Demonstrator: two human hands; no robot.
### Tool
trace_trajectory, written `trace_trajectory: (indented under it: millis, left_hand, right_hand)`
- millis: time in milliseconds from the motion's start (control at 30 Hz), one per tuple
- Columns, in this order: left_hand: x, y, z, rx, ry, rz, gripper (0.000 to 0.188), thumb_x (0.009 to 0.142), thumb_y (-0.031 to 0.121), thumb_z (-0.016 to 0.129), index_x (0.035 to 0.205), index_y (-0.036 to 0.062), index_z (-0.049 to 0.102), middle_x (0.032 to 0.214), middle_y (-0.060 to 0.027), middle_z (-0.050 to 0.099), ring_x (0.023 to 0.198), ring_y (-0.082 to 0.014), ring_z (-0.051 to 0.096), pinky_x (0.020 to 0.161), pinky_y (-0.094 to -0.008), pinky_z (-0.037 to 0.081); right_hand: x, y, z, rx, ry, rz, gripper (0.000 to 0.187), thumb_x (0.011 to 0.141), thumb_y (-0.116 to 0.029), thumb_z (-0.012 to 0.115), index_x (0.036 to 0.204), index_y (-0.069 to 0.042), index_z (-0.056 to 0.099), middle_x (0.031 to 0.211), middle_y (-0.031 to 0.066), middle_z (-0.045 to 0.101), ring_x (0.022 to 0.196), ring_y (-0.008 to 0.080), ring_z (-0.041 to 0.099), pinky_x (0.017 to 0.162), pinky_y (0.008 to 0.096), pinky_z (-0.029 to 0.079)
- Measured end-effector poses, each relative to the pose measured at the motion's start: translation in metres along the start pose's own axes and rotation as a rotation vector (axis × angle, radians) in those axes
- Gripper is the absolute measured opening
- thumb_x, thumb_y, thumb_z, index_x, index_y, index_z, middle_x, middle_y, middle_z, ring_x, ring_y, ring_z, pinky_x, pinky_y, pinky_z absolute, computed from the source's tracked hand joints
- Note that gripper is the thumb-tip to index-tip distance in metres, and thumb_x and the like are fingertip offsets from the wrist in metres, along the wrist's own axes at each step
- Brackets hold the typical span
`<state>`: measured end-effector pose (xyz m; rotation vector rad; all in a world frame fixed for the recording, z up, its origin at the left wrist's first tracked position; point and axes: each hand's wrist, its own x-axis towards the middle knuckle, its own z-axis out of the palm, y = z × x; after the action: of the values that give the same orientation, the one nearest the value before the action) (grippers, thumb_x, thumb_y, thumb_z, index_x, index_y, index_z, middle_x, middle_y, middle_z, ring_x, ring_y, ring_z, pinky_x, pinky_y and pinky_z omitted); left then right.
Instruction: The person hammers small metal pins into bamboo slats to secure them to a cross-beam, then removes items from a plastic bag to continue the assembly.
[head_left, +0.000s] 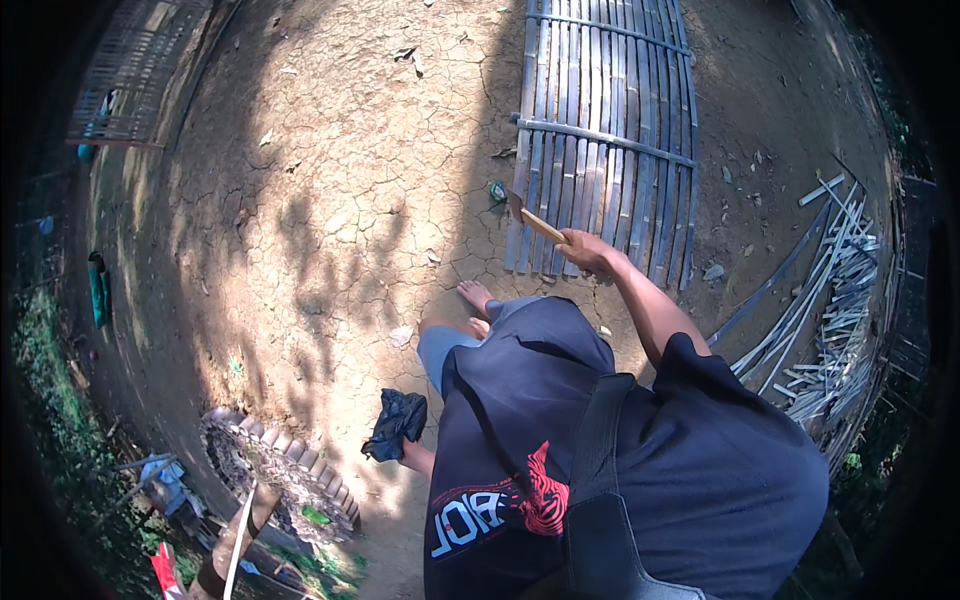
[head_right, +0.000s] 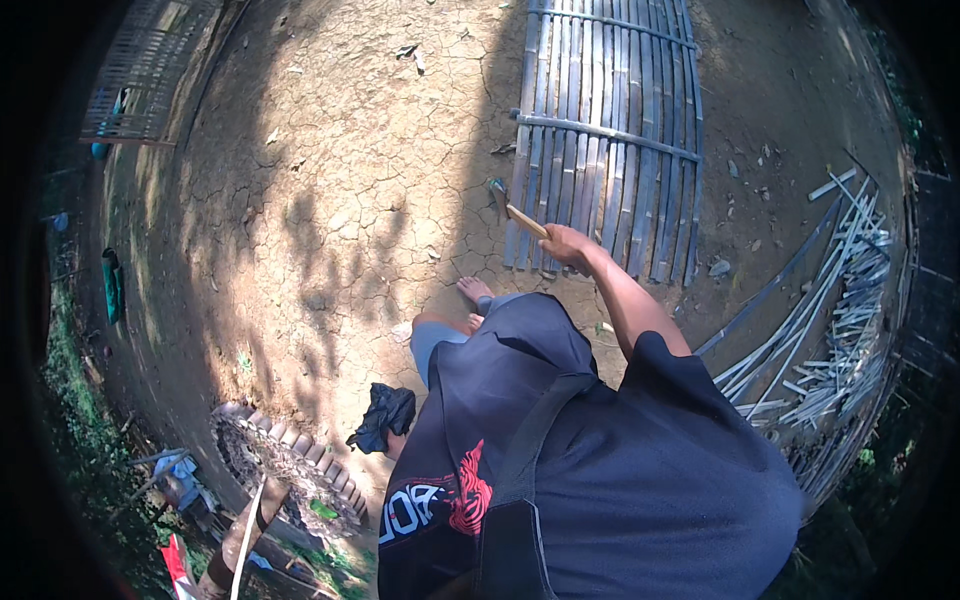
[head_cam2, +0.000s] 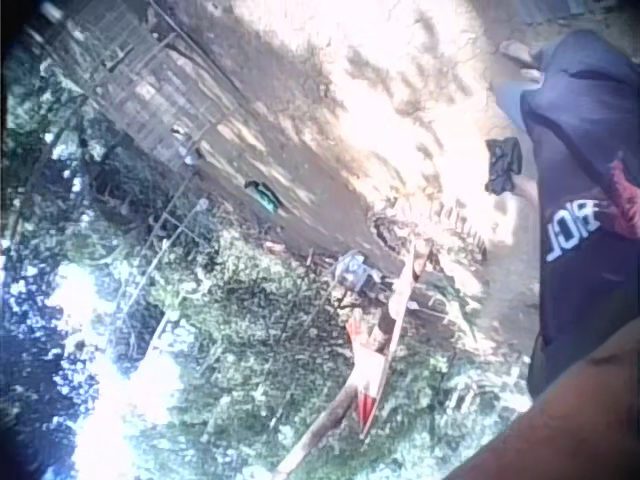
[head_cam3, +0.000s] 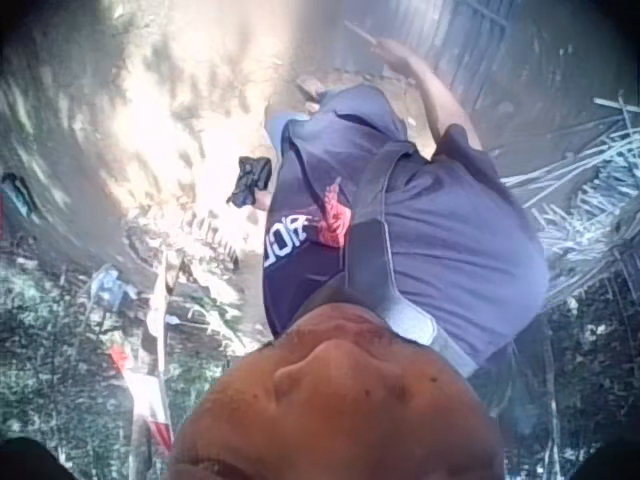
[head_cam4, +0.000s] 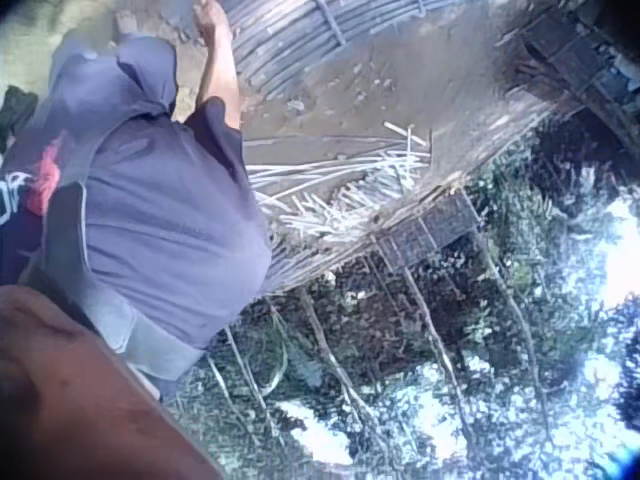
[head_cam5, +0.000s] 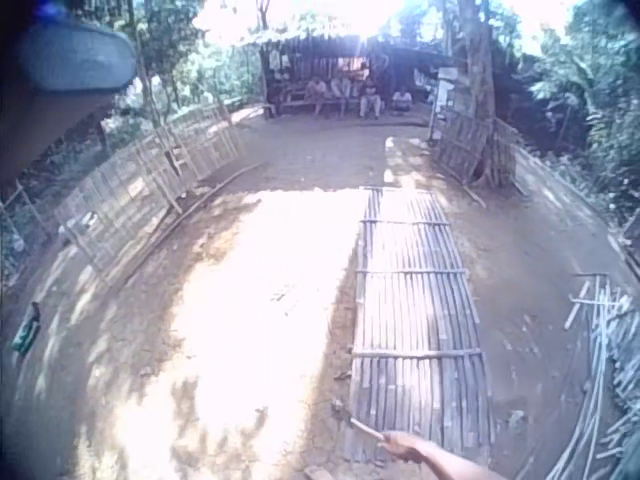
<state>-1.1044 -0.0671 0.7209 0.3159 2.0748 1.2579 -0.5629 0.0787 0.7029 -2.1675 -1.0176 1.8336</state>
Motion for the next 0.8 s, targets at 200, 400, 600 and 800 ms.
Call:
trace_trajectory:
  millis: [200,400,600,800]
  left_hand:
    - [0.144,0.119,0.136,0.121,-0.330,0.107,0.038,0.095,0.021,0.065,0.127,0.0018,0.055,0.122,-0.0133,0.062,0.104,-0.0246,0.062,0.091,-0.0381,0.050]
    - [0.258,0.231,0.339,0.266,-0.766,0.165,0.037,0.095,0.023,0.066,0.124,0.0004,0.058,0.117,-0.0124,0.064,0.100,-0.0236,0.064,0.088,-0.0364,0.052]
    - [0.256,0.349,0.558,0.465,-1.046,0.494,0.020,0.096,0.013,0.061,0.110,-0.0008,0.064,0.110,-0.0080,0.067,0.096,-0.0171,0.062,0.086,-0.0367,0.052]
    - [0.241,0.405,0.772,0.461,-1.562,0.634,0.032,0.098,0.022,0.063,0.117,-0.0036,0.062,0.114,-0.0117,0.067,0.100,-0.0223,0.066,0.091,-0.0381,0.053]
  right_hand:
    - [-0.002,-0.066,0.008,0.258,0.197,-0.013,0.034,0.103,-0.040,0.048,0.113,-0.007,0.048,0.069,0.0031,0.050,0.051,0.0160,0.056,0.046,0.0346,0.048]
    - [0.060,0.017,0.099,1.085,0.523,0.613,0.022,0.101,-0.025,0.046,0.102,-0.004,0.054,0.067,0.0069,0.056,0.049,0.0188,0.055,0.044,0.0376,0.046]
    - [0.034,0.002,0.210,1.743,0.794,0.996,0.024,0.091,-0.006,0.038,0.103,0.009,0.053,0.061,0.0125,0.050,0.044,0.0259,0.052,0.042,0.0417,0.051]
    - [0.064,-0.113,0.251,1.732,0.668,1.027,0.030,0.095,-0.020,0.044,0.091,0.007,0.056,0.064,0.0138,0.054,0.047,0.0253,0.054,0.041,0.0439,0.047]
